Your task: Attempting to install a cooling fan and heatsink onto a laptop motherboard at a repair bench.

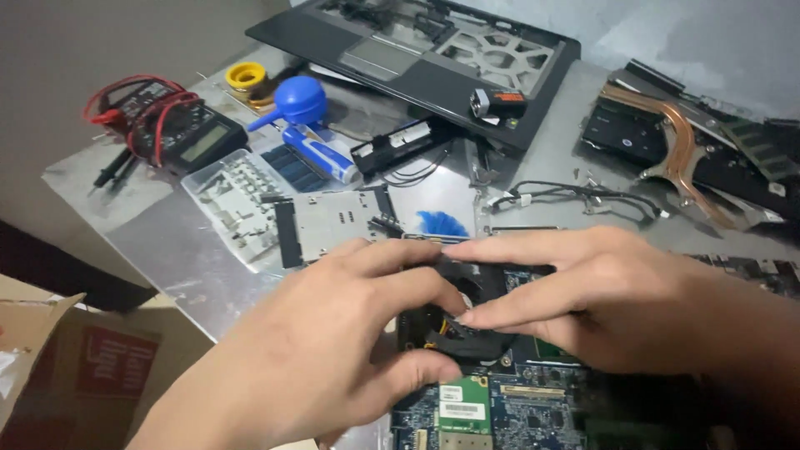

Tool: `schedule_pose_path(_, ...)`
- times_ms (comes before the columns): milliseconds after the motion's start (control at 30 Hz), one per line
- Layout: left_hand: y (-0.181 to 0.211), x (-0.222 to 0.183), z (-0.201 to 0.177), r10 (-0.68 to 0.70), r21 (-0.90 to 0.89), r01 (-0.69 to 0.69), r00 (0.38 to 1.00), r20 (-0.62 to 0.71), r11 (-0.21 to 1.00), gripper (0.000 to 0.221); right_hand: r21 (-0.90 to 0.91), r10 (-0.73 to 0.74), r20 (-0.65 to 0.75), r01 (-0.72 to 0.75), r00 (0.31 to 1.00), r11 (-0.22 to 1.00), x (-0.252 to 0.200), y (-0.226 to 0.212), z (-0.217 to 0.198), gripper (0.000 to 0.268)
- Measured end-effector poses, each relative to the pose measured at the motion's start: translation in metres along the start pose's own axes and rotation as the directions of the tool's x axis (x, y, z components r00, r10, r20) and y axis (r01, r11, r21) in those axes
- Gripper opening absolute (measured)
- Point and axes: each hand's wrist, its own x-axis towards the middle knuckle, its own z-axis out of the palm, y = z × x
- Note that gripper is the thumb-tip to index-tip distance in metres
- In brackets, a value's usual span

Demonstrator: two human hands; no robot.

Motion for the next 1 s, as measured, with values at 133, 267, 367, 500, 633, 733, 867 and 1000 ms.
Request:
schedule_pose_path(133,0.003,0.007,0.000,-0.070,0.042,0.067,0.995,0.071,0.997,0.036,0.076,-0.070,0.056,0.066,0.996,0.995,0.002,-0.006,-0.006,0.033)
schedule_pose_path(267,0.001,0.008,-0.002,-0.006,0.066,0.001,0.997,0.078,0.998,0.031,0.020,-0.037,0.057,0.036,0.998,0.999,-0.002,-0.001,-0.002,0.050)
schedule_pose_path(367,-0.001,0.010,-0.005,0.023,0.016,-0.024,0.995,0.094,1.000,0.028,0.021,-0.039,0.062,0.038,0.997,0.999,-0.007,0.006,0.002,0.065)
schedule_pose_path(500,0.001,0.011,-0.010,0.022,-0.018,-0.020,0.991,0.135,1.000,0.027,0.043,-0.019,0.139,0.014,0.990,0.999,-0.004,0.007,-0.003,0.084)
schedule_pose_path(633,-0.001,0.015,-0.012,0.007,-0.018,-0.004,0.986,0.167,1.000,0.034,0.015,-0.043,0.132,0.042,0.990,0.999,-0.003,0.004,-0.001,0.076)
schedule_pose_path(733,-0.005,0.016,-0.009,0.084,-0.035,-0.081,0.993,0.084,0.996,0.028,0.033,-0.063,0.058,0.061,0.996,0.998,-0.004,0.005,0.001,0.052)
schedule_pose_path(867,-0.005,0.019,-0.010,0.094,-0.019,-0.093,0.994,0.051,0.996,0.023,0.063,-0.059,0.052,0.056,0.997,0.996,-0.003,0.006,0.003,0.040)
schedule_pose_path(1000,-0.015,0.025,-0.012,0.095,-0.017,-0.095,0.995,-0.021,0.995,0.024,0.041,-0.020,0.132,0.014,0.991,0.999,0.001,-0.007,-0.002,0.044)
